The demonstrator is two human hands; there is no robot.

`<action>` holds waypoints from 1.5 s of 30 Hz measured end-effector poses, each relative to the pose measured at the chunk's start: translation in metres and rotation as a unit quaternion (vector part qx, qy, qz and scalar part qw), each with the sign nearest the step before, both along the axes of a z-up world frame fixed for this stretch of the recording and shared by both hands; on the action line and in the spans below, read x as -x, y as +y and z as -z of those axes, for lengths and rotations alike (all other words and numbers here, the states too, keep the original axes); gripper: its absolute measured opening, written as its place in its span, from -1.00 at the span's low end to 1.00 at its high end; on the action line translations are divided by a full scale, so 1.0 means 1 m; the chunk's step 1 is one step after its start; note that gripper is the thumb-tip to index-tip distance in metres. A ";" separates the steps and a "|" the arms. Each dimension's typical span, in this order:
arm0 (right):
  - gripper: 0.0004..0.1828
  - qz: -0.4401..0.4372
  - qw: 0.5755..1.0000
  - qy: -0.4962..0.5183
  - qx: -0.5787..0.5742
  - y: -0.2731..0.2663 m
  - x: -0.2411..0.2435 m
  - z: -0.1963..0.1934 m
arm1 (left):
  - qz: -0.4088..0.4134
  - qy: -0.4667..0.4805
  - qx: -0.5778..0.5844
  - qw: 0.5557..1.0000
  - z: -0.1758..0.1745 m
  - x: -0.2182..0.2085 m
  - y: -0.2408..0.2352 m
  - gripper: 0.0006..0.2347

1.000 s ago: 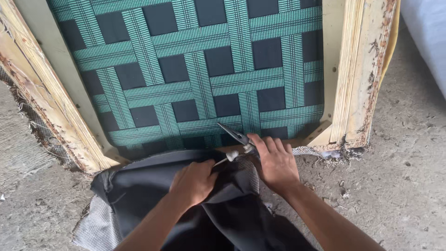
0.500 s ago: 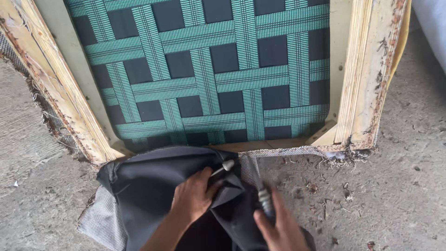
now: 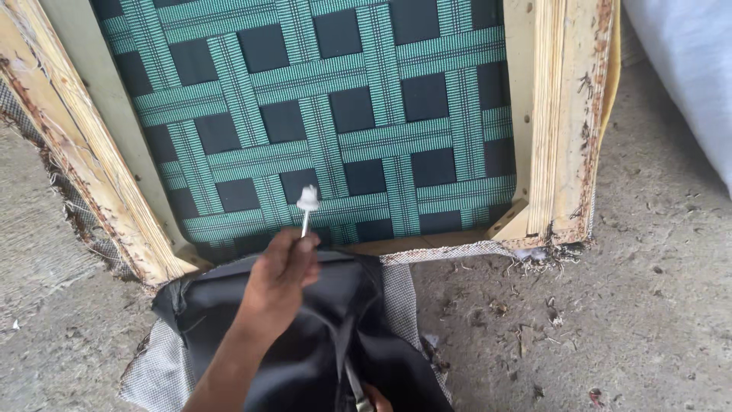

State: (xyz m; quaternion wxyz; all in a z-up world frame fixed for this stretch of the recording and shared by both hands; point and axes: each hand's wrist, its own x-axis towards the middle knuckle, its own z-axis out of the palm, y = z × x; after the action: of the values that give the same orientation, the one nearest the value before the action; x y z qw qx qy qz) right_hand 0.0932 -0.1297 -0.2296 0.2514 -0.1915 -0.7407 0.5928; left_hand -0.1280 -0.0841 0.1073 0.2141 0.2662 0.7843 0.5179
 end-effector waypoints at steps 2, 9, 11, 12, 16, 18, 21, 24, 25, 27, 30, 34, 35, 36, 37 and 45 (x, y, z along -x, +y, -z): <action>-0.28 -0.009 1.000 0.003 0.006 -0.008 -0.009 0.016 | 0.024 -0.074 -0.141 0.987 0.008 -0.009 0.015 -0.88; -0.32 -0.042 0.999 0.029 0.010 -0.007 -0.015 0.025 | -0.054 -0.107 -0.194 0.974 0.028 -0.029 0.075 -0.97; -0.34 -0.051 0.998 0.038 0.016 -0.003 -0.019 0.025 | -0.065 -0.076 -0.170 0.980 0.034 -0.031 0.079 -0.97; -0.34 -0.058 0.997 0.040 0.019 -0.002 -0.021 0.026 | -0.075 -0.060 -0.154 0.983 0.037 -0.032 0.081 -0.97; -0.37 -0.103 0.990 0.081 0.055 0.003 -0.027 0.025 | -0.085 -0.058 -0.189 0.977 0.048 -0.033 0.082 -0.97; -0.36 -0.114 0.988 0.081 0.067 0.002 -0.030 0.023 | -0.097 -0.060 -0.177 0.978 0.051 -0.033 0.082 -0.98; -0.42 -0.063 0.997 0.025 0.026 -0.004 -0.032 0.021 | -0.107 -0.060 -0.177 0.976 0.054 -0.034 0.082 -0.98; -0.48 -0.009 1.000 -0.019 0.012 -0.013 -0.036 0.023 | -0.109 -0.050 -0.177 0.977 0.055 -0.038 0.081 -0.96; -0.50 0.012 0.999 -0.035 0.021 -0.016 -0.036 0.025 | -0.108 -0.045 -0.175 0.978 0.055 -0.039 0.080 -0.96; -0.52 0.029 0.999 -0.035 0.021 -0.018 -0.037 0.029 | -0.109 -0.056 -0.185 0.975 0.055 -0.039 0.080 -0.95; -0.57 0.029 0.998 -0.011 -0.053 -0.019 -0.033 0.021 | -0.098 -0.072 -0.161 0.979 0.053 -0.032 0.081 -0.96; -0.68 0.067 0.958 -0.046 -0.274 0.013 -0.045 -0.032 | -0.061 -0.121 -0.161 0.978 0.053 -0.020 0.083 -0.96; -0.69 0.075 0.940 -0.054 -0.329 0.027 -0.048 -0.058 | -0.058 -0.125 -0.155 0.978 0.053 -0.019 0.082 -0.96; -0.52 0.001 0.984 -0.121 -0.128 0.054 -0.052 -0.085 | -0.056 -0.129 -0.149 0.979 0.054 -0.018 0.081 -0.96; -0.33 -0.073 0.978 -0.181 0.079 0.088 -0.053 -0.114 | -0.054 -0.131 -0.144 0.979 0.054 -0.016 0.080 -0.95; -0.53 -0.207 0.938 -0.231 -0.153 0.280 0.062 -0.340 | -0.031 -0.124 -0.188 0.974 0.068 -0.010 0.085 -1.00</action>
State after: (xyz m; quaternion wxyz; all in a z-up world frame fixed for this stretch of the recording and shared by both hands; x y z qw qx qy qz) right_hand 0.0310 0.1502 0.1107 -0.0288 -0.1255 -0.8833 0.4508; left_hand -0.1176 0.0012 0.0389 0.2394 0.2113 0.6480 0.6915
